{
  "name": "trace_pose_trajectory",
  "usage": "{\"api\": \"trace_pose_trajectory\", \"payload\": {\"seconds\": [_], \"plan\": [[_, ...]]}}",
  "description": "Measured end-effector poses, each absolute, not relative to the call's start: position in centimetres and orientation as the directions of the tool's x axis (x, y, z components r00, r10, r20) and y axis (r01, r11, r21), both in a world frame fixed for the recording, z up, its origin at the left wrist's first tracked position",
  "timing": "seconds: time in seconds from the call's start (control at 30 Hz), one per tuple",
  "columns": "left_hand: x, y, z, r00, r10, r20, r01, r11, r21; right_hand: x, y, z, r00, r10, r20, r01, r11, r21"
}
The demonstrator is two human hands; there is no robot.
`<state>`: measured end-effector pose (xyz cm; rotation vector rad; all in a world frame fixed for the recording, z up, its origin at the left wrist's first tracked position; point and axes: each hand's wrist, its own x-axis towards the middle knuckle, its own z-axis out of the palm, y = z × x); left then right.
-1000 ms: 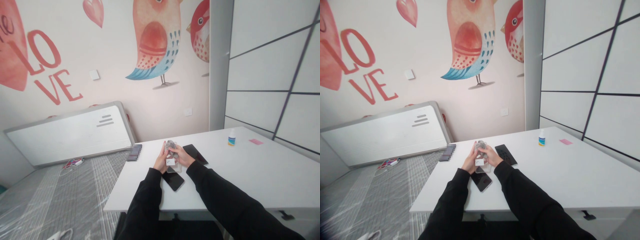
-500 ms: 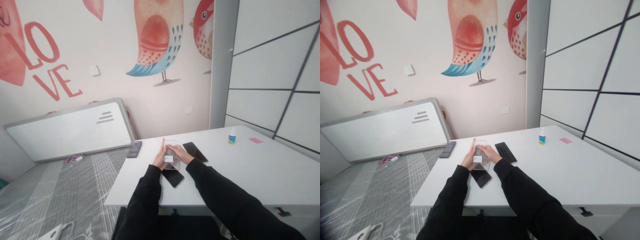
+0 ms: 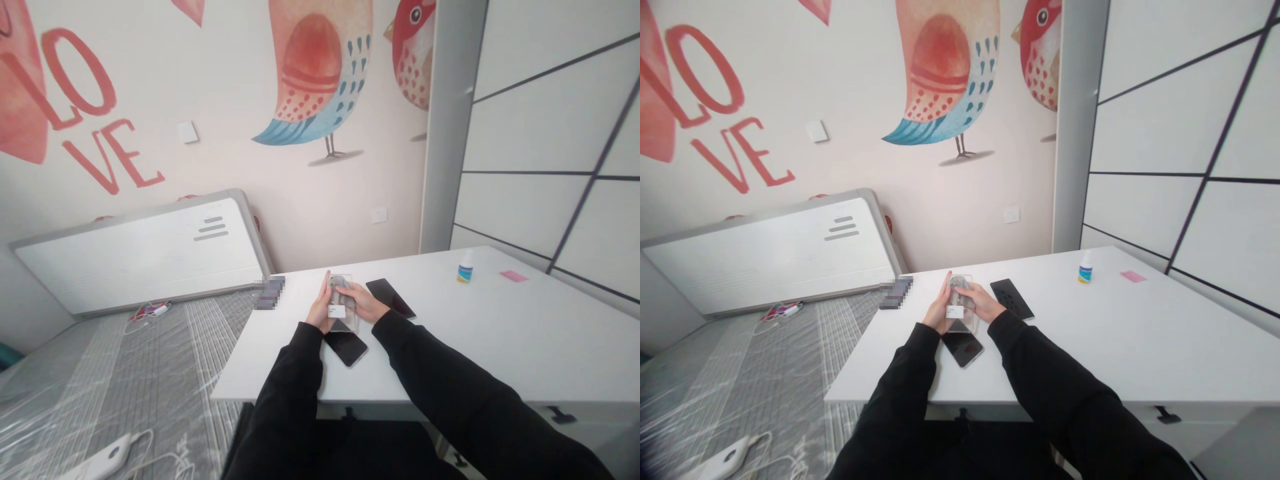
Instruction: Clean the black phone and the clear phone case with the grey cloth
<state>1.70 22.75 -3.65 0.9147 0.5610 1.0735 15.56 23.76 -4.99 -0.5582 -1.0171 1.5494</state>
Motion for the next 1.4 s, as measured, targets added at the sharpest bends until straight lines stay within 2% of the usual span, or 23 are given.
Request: {"api": "trace_pose_trajectory", "payload": {"seconds": [0.2,0.43,0.57,0.73,0.9,1.03,1.13,1.27,1.4], "plan": [[1.8,23.3,-3.9,0.308,0.946,0.101,-0.533,0.084,0.842,15.4,23.8,-5.6,-0.341,0.934,0.109,-0.454,-0.062,-0.889],[0.8,24.6,-4.0,0.066,0.991,0.117,-0.555,-0.061,0.830,15.0,22.5,-5.3,-0.537,0.842,0.058,-0.292,-0.121,-0.949],[0.5,24.4,-3.6,0.085,0.989,0.123,-0.559,-0.055,0.827,15.4,22.3,-4.6,-0.586,0.807,0.072,-0.238,-0.086,-0.968],[0.6,23.8,-3.0,0.142,0.981,0.132,-0.607,-0.019,0.794,15.5,22.4,-4.3,-0.540,0.833,0.121,-0.263,-0.030,-0.964],[0.7,24.0,-2.5,0.150,0.985,0.084,-0.698,0.045,0.715,14.6,21.8,-4.2,-0.433,0.879,0.199,-0.394,0.014,-0.919],[0.6,24.5,-2.7,0.170,0.981,0.090,-0.702,0.057,0.710,14.2,21.4,-3.8,-0.357,0.904,0.237,-0.510,0.024,-0.860],[0.7,24.5,-3.2,0.196,0.973,0.123,-0.677,0.044,0.734,14.6,21.6,-3.5,-0.292,0.926,0.237,-0.572,0.030,-0.820],[1.3,24.1,-3.8,0.200,0.978,0.057,-0.534,0.060,0.844,14.9,21.9,-3.2,-0.251,0.930,0.268,-0.619,0.058,-0.783],[1.9,23.8,-4.0,0.161,0.983,0.086,-0.410,-0.013,0.912,14.4,22.3,-3.6,-0.238,0.921,0.308,-0.519,0.147,-0.842]]}}
